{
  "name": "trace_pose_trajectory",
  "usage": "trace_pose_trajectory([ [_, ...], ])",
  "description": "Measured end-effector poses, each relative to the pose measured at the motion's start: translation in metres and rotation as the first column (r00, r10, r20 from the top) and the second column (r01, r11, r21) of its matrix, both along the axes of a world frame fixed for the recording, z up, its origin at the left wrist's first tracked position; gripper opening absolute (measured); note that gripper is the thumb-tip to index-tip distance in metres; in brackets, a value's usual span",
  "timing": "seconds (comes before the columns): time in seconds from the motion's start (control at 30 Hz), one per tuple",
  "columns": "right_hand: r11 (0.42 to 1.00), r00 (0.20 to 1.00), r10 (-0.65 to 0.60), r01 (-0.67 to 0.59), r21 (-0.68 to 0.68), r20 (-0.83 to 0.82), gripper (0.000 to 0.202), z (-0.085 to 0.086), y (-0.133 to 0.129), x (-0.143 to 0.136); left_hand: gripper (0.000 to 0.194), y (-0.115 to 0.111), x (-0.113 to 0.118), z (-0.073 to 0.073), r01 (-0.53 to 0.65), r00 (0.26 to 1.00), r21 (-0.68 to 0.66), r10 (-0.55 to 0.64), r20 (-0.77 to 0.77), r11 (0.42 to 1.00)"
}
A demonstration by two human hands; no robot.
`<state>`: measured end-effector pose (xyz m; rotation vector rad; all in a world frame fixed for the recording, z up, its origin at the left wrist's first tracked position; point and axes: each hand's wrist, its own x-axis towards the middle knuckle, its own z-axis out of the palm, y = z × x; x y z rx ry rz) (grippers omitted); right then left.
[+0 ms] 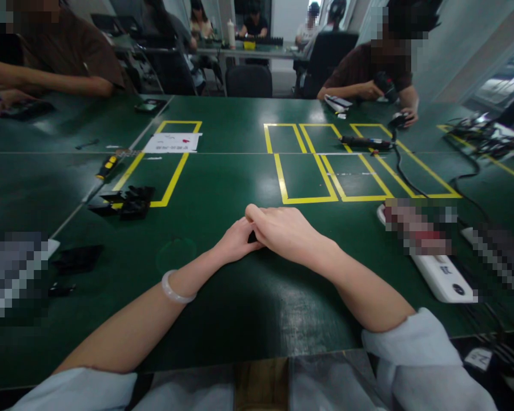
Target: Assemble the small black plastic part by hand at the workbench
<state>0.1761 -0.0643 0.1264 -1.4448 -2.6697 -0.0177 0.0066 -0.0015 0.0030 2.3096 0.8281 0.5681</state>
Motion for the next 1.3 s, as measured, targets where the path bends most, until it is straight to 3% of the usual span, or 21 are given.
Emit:
trace_pose_trajectory([
  [0.1, 1.0, 1.0, -0.009, 0.009, -0.016, -0.007, 0.02, 0.0025, -0.0021, -0.0007, 0.04, -0.0002, 0.0, -0.0011, -0.005, 1.0, -0.016, 0.005, 0.02, 1.0],
  [0.3, 1.0, 0.999, -0.004, 0.004, 0.0, 0.048, 0.023, -0.0009, -0.0006, -0.0023, 0.024, -0.0022, 0.0006, 0.0008, -0.044, 0.999, -0.056, 0.045, 0.02, 0.997],
  [0.53, 1.0, 1.0, 0.002, -0.002, 0.016, 0.003, 0.021, -0.0011, -0.001, -0.0017, 0.042, -0.0011, 0.0011, 0.001, -0.013, 1.0, -0.012, 0.013, 0.015, 1.0],
  [0.77, 1.0, 0.999, 0.008, -0.008, 0.001, 0.034, 0.024, -0.0002, -0.0026, -0.0041, 0.03, -0.003, 0.0012, 0.0004, -0.041, 0.999, -0.054, 0.043, 0.029, 0.998],
  [1.0, 1.0, 1.0, 0.012, -0.013, 0.025, 0.028, 0.02, -0.0012, -0.0008, -0.0022, 0.041, -0.002, 0.0003, 0.0015, -0.02, 1.0, -0.015, 0.02, 0.009, 1.0],
  [1.3, 1.0, 0.999, -0.004, 0.003, 0.009, 0.041, 0.026, -0.0007, -0.002, -0.0049, 0.03, -0.0034, 0.0003, 0.0027, -0.055, 0.998, -0.051, 0.057, 0.027, 0.997],
])
